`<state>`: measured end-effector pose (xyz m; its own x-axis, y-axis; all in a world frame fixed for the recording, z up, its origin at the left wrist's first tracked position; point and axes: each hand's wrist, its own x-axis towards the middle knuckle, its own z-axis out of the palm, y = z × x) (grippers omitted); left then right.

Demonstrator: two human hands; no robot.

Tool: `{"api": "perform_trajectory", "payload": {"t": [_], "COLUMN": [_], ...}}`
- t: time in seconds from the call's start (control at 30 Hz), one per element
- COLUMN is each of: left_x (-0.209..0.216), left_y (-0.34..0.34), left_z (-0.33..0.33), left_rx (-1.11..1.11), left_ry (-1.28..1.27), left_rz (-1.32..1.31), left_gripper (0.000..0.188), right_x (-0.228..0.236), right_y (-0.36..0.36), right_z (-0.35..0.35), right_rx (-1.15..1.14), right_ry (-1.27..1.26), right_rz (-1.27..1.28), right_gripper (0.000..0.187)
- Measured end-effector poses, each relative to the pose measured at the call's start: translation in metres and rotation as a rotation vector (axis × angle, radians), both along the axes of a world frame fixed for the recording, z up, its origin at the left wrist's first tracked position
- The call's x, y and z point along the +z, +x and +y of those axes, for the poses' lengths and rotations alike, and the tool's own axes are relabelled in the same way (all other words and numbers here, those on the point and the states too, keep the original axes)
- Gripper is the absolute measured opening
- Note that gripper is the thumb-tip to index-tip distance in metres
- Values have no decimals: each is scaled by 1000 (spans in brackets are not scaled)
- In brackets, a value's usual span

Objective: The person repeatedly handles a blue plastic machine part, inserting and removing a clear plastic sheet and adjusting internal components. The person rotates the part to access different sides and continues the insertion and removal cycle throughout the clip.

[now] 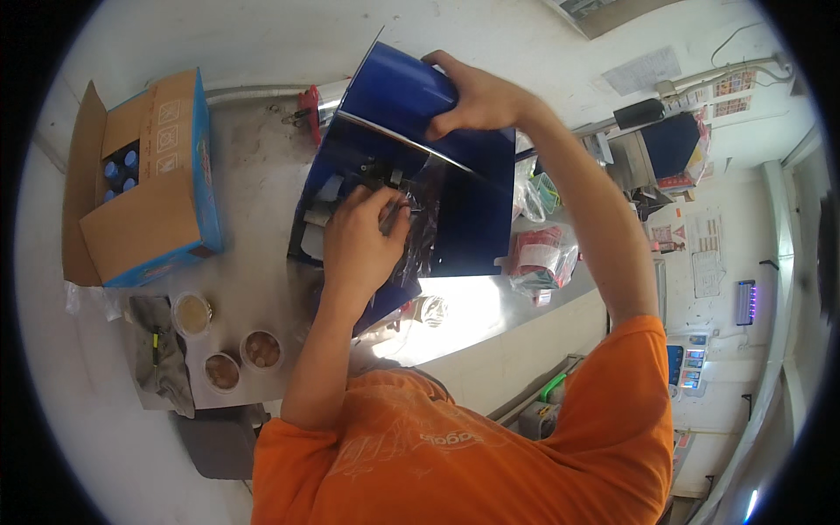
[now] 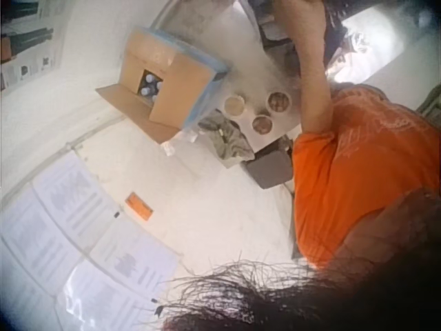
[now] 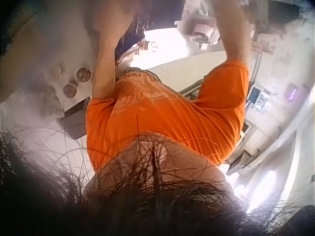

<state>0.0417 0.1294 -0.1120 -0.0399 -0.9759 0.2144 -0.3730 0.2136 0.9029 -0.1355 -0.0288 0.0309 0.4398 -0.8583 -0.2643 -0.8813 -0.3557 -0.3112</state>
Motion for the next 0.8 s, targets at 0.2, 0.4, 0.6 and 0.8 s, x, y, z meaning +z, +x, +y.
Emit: {"api": "perform_trajectory", "payload": {"t": [0.2,0.4,0.6,0.8], "left_x": [1,-7,-18,-17], "left_y": [9,-1,-5,-2], "left_z": [13,30,39,40], "left_rx": [-90,-184,-162,-196], "left_ry": [189,189,80,181], "left_rz": [136,139,85,209], "left_gripper": [26,38,39,38], "right_x": [2,-6,-3,-17], "right_y": [2,-2,4,-4], "right_z": [1,-6,4,0], "right_rx": [-21,57,116,115], "right_ry": [66,-31,-114,-14], "right_rz": [-27,30,24,17], "right_gripper": [97,100,102,94]}}
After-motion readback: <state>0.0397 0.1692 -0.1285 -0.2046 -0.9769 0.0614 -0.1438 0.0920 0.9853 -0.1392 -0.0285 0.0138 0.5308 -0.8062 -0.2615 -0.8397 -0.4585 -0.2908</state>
